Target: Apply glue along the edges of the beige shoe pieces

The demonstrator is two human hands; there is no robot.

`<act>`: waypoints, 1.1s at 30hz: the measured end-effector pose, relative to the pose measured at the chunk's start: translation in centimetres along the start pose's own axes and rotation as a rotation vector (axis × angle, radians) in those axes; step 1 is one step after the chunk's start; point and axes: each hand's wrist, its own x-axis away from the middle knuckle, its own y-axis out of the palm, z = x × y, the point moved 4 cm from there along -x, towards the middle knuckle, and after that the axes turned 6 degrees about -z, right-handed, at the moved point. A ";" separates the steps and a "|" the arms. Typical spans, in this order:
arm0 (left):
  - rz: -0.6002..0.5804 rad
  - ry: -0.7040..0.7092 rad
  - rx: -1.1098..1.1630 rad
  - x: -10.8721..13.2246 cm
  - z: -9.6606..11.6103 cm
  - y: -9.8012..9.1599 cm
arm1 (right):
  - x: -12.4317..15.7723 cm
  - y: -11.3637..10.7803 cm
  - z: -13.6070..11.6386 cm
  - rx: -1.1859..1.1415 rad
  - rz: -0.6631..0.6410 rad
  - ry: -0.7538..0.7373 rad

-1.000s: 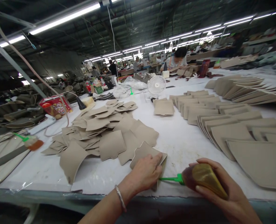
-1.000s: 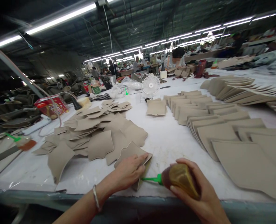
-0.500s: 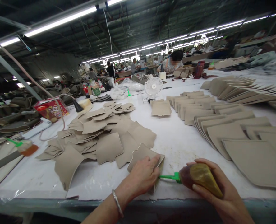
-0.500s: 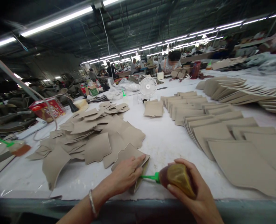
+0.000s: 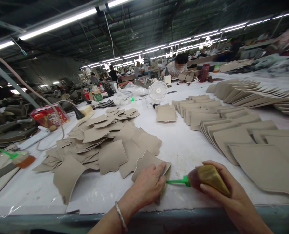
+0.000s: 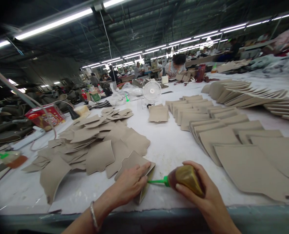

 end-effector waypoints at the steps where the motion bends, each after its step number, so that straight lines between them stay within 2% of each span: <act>1: 0.001 0.003 0.001 0.0 0.0 0.0 | -0.1 -0.1 0.1 0.004 0.021 0.005; 7: -0.001 -0.013 -0.007 0.0 -0.1 0.0 | 0.3 0.0 -0.2 -0.061 -0.044 0.008; 13: -0.020 -0.013 -0.005 0.1 0.2 -0.3 | -0.4 -0.9 -0.6 0.013 0.022 -0.043; 17: -0.018 -0.015 0.012 0.1 0.2 -0.3 | -0.6 -0.7 -0.8 -0.009 -0.055 -0.081; 21: -0.024 -0.017 0.015 0.0 0.1 -0.3 | -1.4 -1.5 -1.0 0.098 0.033 -0.112; 28: -0.024 -0.008 0.021 -0.1 0.2 -0.4 | -2.1 -1.7 -1.3 0.125 0.098 -0.134; 33: -0.024 -0.013 -0.009 -0.1 0.3 -0.5 | -1.8 -1.1 -0.5 0.032 -0.020 -0.075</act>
